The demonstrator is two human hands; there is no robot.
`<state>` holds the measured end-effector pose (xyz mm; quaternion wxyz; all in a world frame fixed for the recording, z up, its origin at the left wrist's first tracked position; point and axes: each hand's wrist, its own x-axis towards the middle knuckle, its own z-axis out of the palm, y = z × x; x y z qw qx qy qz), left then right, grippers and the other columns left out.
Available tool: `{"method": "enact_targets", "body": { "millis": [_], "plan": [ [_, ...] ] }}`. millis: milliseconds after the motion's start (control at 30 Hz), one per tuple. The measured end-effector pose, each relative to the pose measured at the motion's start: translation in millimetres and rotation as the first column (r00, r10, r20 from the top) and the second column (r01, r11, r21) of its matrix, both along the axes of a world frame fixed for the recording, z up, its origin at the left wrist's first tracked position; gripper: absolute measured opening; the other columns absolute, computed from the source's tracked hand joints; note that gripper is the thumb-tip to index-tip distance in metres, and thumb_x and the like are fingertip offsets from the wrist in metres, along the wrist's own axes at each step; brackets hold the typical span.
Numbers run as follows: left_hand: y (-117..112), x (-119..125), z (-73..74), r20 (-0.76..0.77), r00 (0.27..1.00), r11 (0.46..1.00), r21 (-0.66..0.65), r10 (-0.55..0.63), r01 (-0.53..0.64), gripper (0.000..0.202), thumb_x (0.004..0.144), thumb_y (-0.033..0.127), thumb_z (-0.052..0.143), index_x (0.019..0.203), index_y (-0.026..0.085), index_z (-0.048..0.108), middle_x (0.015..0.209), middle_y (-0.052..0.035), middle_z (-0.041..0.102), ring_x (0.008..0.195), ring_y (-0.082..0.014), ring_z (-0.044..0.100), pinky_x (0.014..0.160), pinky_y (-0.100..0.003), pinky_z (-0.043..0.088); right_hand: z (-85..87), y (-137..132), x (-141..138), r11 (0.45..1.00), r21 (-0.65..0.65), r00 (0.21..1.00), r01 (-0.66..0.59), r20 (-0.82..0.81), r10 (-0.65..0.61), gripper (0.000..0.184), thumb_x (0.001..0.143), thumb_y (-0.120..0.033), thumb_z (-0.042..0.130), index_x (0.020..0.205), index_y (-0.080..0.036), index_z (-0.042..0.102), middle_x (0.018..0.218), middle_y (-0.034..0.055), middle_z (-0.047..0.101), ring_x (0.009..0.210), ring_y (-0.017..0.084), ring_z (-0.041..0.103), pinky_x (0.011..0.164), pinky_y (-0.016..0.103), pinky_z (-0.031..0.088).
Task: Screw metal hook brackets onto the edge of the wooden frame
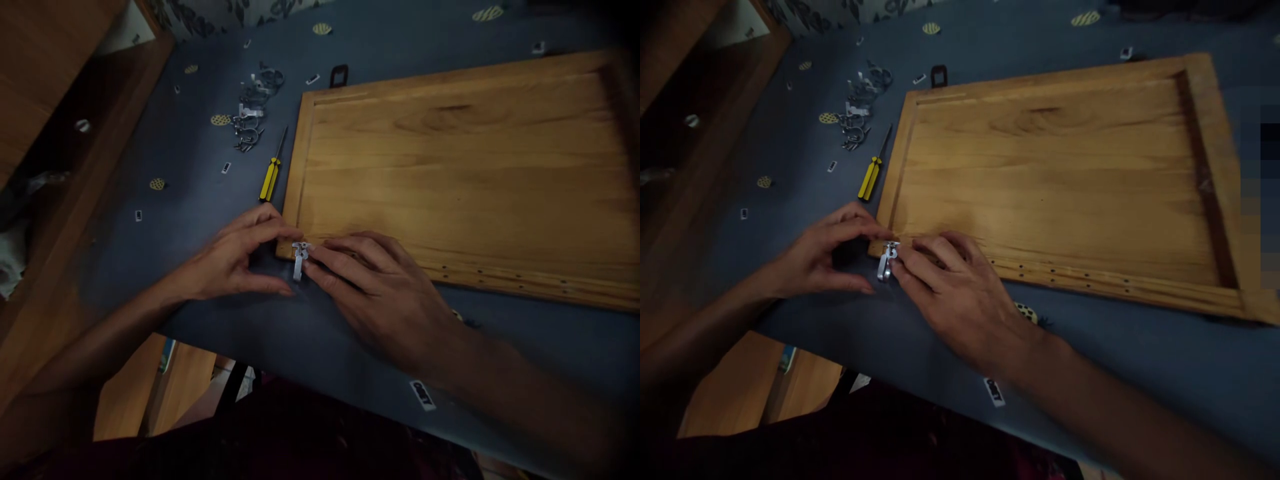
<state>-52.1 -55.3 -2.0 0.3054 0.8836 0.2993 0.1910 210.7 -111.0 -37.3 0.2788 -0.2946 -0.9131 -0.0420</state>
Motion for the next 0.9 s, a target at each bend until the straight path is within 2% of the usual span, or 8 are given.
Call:
{"method": "enact_targets", "body": {
  "millis": [67, 167, 400, 500, 700, 900],
  "plan": [
    [-6.2, 3.4, -7.1, 0.019, 0.999, 0.998, 0.047, 0.038, -0.038, 0.063, 0.088, 0.063, 0.08, 0.135, 0.022, 0.069, 0.111, -0.0078, 0.064, 0.104, -0.023, 0.062, 0.089, -0.034, 0.058, 0.9, 0.1, -0.1, 1.0, -0.002, 1.0, 0.008, 0.014, -0.008, 0.029, 0.109, -0.013, 0.048, 0.12, -0.013, 0.074, 0.125, 0.0082, 0.079, 0.116, 0.027, 0.064, 0.099, 0.044, 0.054],
    [-9.3, 8.5, -10.4, 0.046, 0.997, 0.994, 0.093, 0.059, -0.063, 0.062, 0.089, 0.066, 0.078, 0.133, 0.023, 0.07, 0.111, -0.0074, 0.063, 0.105, -0.0235, 0.061, 0.09, -0.036, 0.056, 2.3, 0.2, -0.8, 1.0, -0.01, 1.0, -0.004, 0.006, 0.004, 0.029, 0.109, -0.012, 0.047, 0.12, -0.011, 0.075, 0.123, 0.0089, 0.079, 0.115, 0.028, 0.064, 0.099, 0.045, 0.054],
    [-6.9, 9.1, -6.1, 0.046, 0.995, 0.992, 0.089, 0.09, -0.094, 0.052, 0.09, 0.065, 0.077, 0.123, 0.024, 0.075, 0.108, -0.0059, 0.066, 0.102, -0.0223, 0.063, 0.091, -0.036, 0.056, 1.1, 0.1, -0.8, 1.0, -0.018, 1.0, -0.015, -0.016, 0.014, 0.03, 0.106, -0.009, 0.05, 0.121, -0.008, 0.075, 0.123, 0.0121, 0.079, 0.114, 0.029, 0.064, 0.097, 0.047, 0.055],
    [-8.2, 7.4, -5.9, 0.058, 0.994, 0.991, 0.084, 0.096, -0.101, 0.047, 0.091, 0.06, 0.079, 0.122, 0.025, 0.075, 0.11, -0.0058, 0.067, 0.104, -0.022, 0.064, 0.093, -0.037, 0.057, 1.4, 0.1, -0.2, 1.0, -0.008, 1.0, -0.009, -0.012, 0.009, 0.03, 0.106, -0.009, 0.05, 0.12, -0.01, 0.076, 0.124, 0.0107, 0.079, 0.114, 0.029, 0.065, 0.098, 0.045, 0.055],
    [-13.0, 6.6, -3.2, 0.041, 0.997, 0.981, 0.177, 0.069, -0.075, 0.038, 0.095, 0.051, 0.079, 0.12, 0.023, 0.074, 0.11, -0.0061, 0.069, 0.105, -0.0199, 0.066, 0.092, -0.033, 0.057, 3.1, 0.0, -0.2, 1.0, 0.023, 1.0, 0.021, 0.005, -0.021, 0.031, 0.107, -0.01, 0.048, 0.119, -0.015, 0.077, 0.124, 0.0072, 0.08, 0.113, 0.025, 0.066, 0.098, 0.042, 0.056],
    [-11.1, 8.0, 1.0, 0.011, 0.999, 0.977, 0.207, 0.047, -0.048, 0.034, 0.095, 0.05, 0.079, 0.118, 0.025, 0.074, 0.11, -0.0065, 0.072, 0.104, -0.0212, 0.067, 0.092, -0.036, 0.058, 4.3, -1.0, -1.2, 0.999, 0.014, 0.999, 0.035, 0.028, -0.035, 0.033, 0.106, -0.009, 0.049, 0.118, -0.018, 0.078, 0.123, 0.0057, 0.081, 0.113, 0.026, 0.068, 0.098, 0.043, 0.057]
  ]
}}
